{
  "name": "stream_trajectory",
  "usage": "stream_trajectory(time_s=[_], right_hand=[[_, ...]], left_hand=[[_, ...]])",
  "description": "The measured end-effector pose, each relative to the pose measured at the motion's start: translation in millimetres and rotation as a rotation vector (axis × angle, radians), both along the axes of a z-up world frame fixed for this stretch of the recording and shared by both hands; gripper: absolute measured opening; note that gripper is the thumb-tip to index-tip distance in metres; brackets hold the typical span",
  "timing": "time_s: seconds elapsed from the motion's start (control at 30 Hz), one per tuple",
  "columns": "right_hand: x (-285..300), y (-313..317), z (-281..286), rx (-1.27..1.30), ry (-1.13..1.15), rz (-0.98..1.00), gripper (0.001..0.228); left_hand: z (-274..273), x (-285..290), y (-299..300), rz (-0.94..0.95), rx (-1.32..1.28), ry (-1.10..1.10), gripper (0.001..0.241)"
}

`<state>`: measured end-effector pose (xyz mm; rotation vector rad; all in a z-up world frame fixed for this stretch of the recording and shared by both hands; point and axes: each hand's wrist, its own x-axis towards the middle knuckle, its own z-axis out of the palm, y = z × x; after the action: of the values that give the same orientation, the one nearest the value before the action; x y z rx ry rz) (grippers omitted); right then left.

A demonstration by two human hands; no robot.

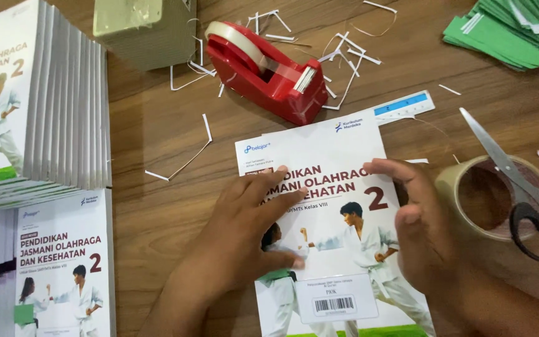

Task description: Labeling and organizing a stack of library books using labels, tape, and a ruler.

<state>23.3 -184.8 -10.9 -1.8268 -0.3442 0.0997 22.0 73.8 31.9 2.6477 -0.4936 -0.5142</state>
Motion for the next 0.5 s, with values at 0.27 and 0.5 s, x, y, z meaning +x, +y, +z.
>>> stream_trajectory(time_s=[0.27,0.5], right_hand=[[1,0,-4,0.085,0.033,-0.024,0.089],[1,-2,-7,0.087,0.060,-0.034,0.091]], left_hand=[[-12,-9,-10,-0.023,-0.017,-0.102,0.123],[-19,-4,1,-0.012,-0.085,-0.237,0.102]])
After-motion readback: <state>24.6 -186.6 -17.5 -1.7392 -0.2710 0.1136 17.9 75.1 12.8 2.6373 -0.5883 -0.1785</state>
